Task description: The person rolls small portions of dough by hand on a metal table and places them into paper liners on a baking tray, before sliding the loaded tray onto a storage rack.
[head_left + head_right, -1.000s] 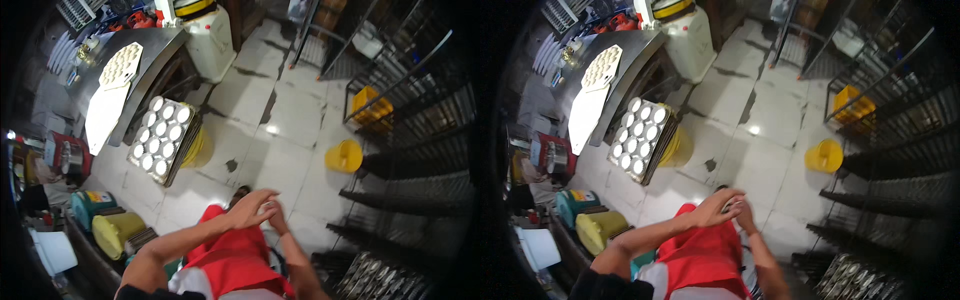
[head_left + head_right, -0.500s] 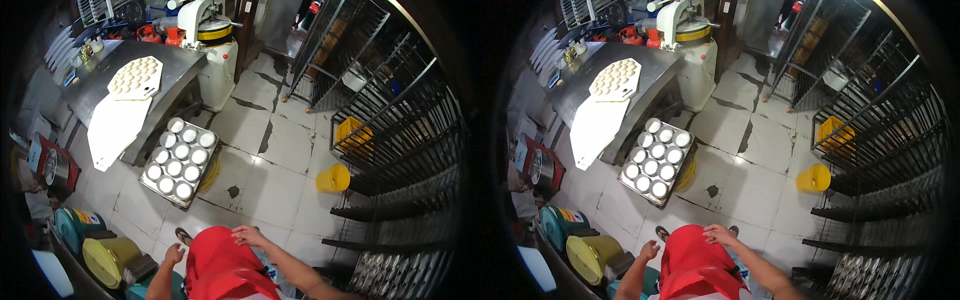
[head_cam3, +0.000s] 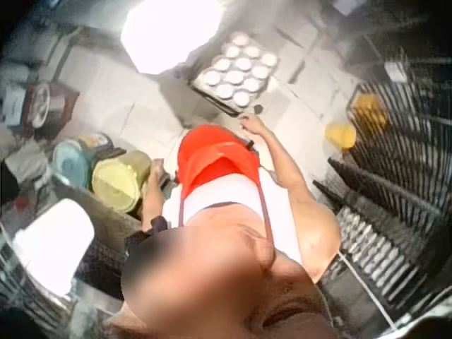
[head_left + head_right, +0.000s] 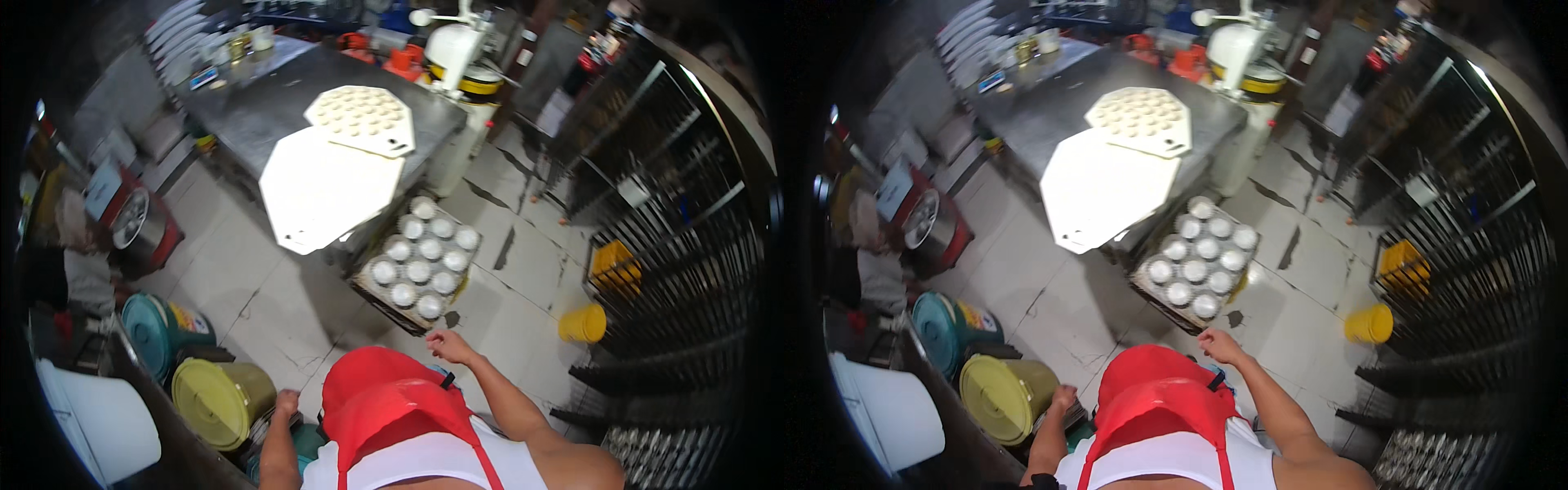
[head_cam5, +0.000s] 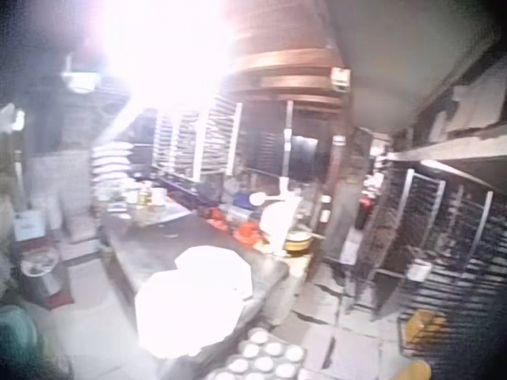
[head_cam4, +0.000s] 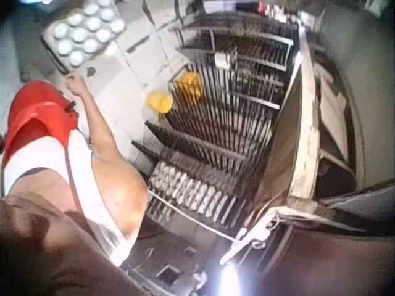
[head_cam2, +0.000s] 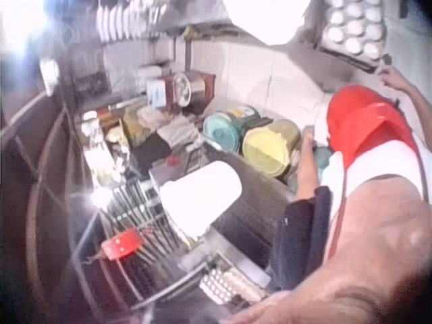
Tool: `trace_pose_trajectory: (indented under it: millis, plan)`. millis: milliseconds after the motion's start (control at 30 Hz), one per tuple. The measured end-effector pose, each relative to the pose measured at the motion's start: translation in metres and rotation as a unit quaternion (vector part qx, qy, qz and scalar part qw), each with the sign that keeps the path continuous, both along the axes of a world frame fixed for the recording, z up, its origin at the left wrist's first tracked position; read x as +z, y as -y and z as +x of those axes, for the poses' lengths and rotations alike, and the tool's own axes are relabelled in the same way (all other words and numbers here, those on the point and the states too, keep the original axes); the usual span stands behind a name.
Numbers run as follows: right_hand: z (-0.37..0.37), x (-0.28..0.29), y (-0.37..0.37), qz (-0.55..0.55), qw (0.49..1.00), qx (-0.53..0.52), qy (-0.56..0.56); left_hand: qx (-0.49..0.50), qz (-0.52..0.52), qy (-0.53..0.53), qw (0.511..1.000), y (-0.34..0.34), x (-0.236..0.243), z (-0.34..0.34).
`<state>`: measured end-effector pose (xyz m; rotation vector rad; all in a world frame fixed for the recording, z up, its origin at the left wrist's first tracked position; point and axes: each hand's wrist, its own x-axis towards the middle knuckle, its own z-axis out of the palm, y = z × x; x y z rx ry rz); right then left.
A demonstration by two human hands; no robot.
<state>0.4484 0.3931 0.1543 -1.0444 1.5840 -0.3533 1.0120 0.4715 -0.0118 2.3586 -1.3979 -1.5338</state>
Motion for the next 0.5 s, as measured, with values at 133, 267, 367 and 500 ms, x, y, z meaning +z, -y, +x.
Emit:
trace_pose_trajectory:
  millis: [133, 267, 367, 500]
  plan:
    - [0.066, 0.01, 0.11, -0.011, 0.999, 0.021, 0.044, 0.165, -0.093, -0.058, 0.98, 0.029, -0.016, 0.029]
    - [0.086, 0.01, 0.227, -0.06, 0.995, -0.015, 0.083, 0.24, -0.097, -0.142, 0.955, 0.026, 0.002, 0.018]
    - [0.083, 0.013, 0.339, -0.166, 0.98, -0.053, 0.093, 0.309, -0.03, -0.112, 0.944, -0.001, 0.022, 0.045]
    - [0.035, -0.005, 0.488, -0.235, 0.917, -0.293, 0.137, -0.161, 0.037, 0.165, 0.972, -0.044, 0.057, 0.097]
